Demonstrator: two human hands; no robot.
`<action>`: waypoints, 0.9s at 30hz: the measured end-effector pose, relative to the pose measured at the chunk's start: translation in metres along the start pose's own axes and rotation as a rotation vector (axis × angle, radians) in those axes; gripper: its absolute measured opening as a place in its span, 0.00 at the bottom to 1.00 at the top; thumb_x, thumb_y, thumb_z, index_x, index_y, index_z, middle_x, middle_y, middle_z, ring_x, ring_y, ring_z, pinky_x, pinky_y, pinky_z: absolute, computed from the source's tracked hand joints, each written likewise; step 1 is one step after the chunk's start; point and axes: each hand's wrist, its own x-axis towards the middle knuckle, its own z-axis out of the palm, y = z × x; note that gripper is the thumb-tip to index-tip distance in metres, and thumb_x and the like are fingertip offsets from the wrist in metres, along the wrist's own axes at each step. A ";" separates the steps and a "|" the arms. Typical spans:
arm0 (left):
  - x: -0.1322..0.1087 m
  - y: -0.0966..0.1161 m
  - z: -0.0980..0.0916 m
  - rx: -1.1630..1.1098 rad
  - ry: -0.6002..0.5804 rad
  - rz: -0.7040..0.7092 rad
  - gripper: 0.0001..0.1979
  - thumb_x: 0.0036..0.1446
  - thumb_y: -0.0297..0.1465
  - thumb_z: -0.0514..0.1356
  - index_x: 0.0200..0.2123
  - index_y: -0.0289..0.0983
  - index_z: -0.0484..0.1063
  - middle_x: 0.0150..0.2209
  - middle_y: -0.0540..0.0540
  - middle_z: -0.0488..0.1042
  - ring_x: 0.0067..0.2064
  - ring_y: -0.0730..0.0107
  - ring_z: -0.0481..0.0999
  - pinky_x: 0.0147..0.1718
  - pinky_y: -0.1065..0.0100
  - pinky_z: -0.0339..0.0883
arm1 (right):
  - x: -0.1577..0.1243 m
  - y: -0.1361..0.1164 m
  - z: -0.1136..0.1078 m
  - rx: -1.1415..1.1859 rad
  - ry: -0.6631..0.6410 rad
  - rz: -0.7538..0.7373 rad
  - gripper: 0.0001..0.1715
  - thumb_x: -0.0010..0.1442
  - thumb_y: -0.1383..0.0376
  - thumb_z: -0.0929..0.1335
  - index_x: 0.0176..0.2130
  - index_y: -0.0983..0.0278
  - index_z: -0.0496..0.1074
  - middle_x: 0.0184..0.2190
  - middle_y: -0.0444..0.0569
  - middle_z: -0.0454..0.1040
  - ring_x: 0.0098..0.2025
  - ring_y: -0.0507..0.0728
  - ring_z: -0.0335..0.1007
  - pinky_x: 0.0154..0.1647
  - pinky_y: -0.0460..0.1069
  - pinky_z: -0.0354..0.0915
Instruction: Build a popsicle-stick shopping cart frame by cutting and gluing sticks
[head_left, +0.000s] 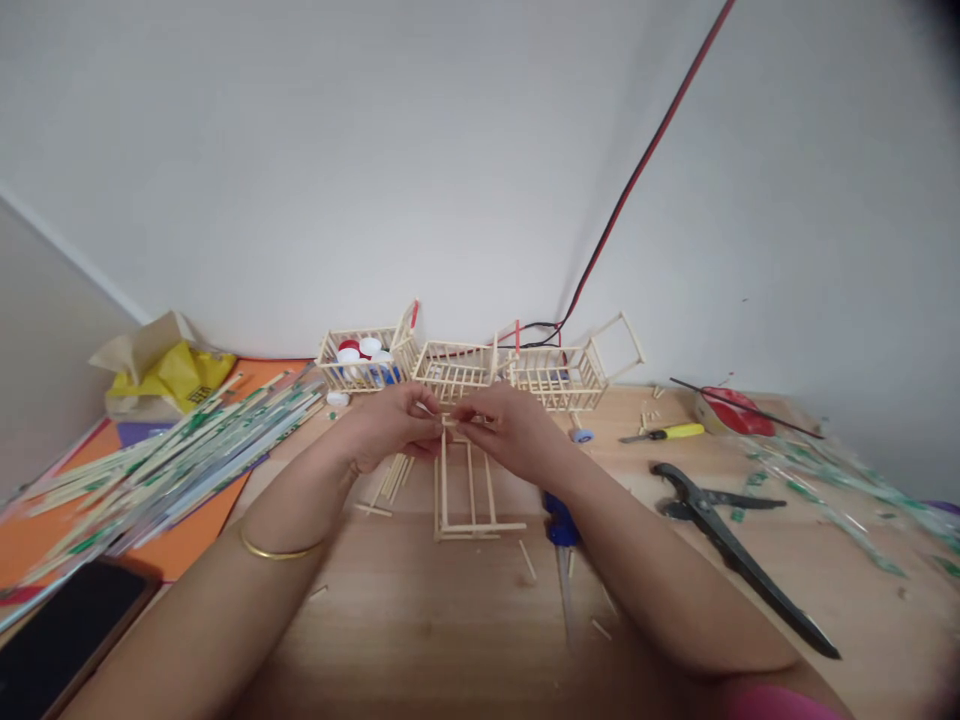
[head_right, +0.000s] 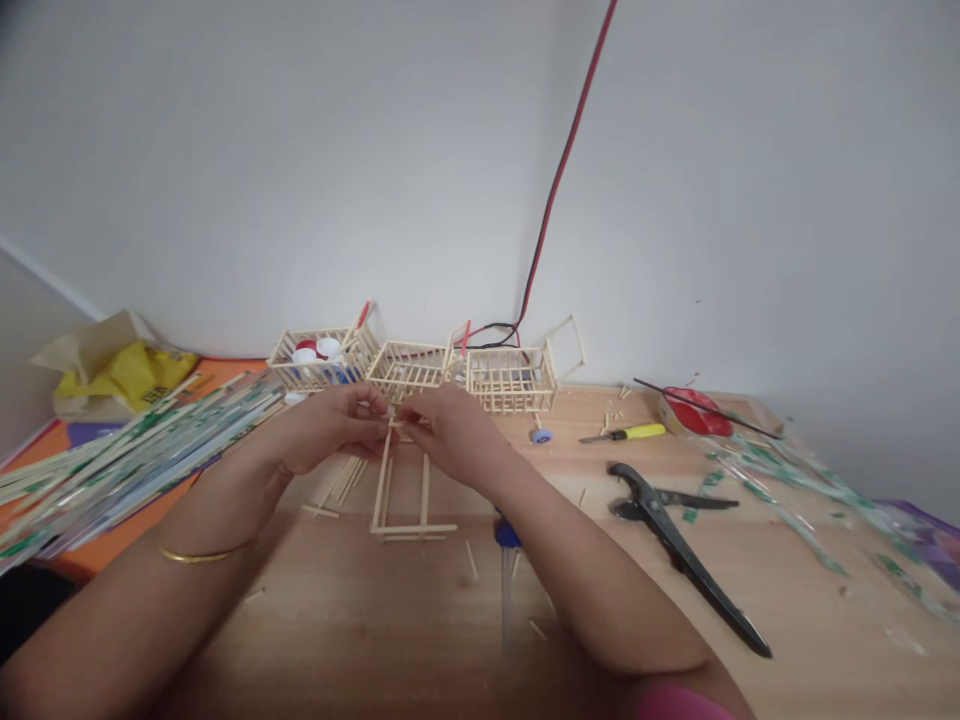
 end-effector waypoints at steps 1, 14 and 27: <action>0.000 0.000 0.000 -0.008 -0.008 -0.003 0.16 0.41 0.28 0.67 0.31 0.36 0.62 0.23 0.52 0.73 0.25 0.73 0.75 0.27 0.68 0.72 | 0.000 0.000 0.000 -0.002 -0.004 0.003 0.06 0.55 0.73 0.67 0.31 0.64 0.73 0.27 0.45 0.75 0.33 0.52 0.66 0.34 0.46 0.55; 0.002 -0.002 0.000 0.005 -0.037 -0.005 0.15 0.41 0.28 0.67 0.28 0.35 0.62 0.21 0.53 0.72 0.23 0.75 0.74 0.26 0.69 0.72 | -0.001 0.003 0.001 -0.071 -0.025 -0.052 0.07 0.56 0.73 0.65 0.31 0.64 0.73 0.26 0.45 0.73 0.32 0.52 0.64 0.33 0.45 0.53; 0.001 -0.001 0.001 0.003 -0.058 -0.003 0.14 0.43 0.28 0.66 0.29 0.35 0.62 0.23 0.53 0.72 0.24 0.76 0.74 0.27 0.69 0.72 | 0.000 0.000 -0.004 -0.090 -0.055 -0.074 0.08 0.57 0.73 0.64 0.30 0.65 0.71 0.27 0.46 0.71 0.32 0.52 0.63 0.33 0.46 0.53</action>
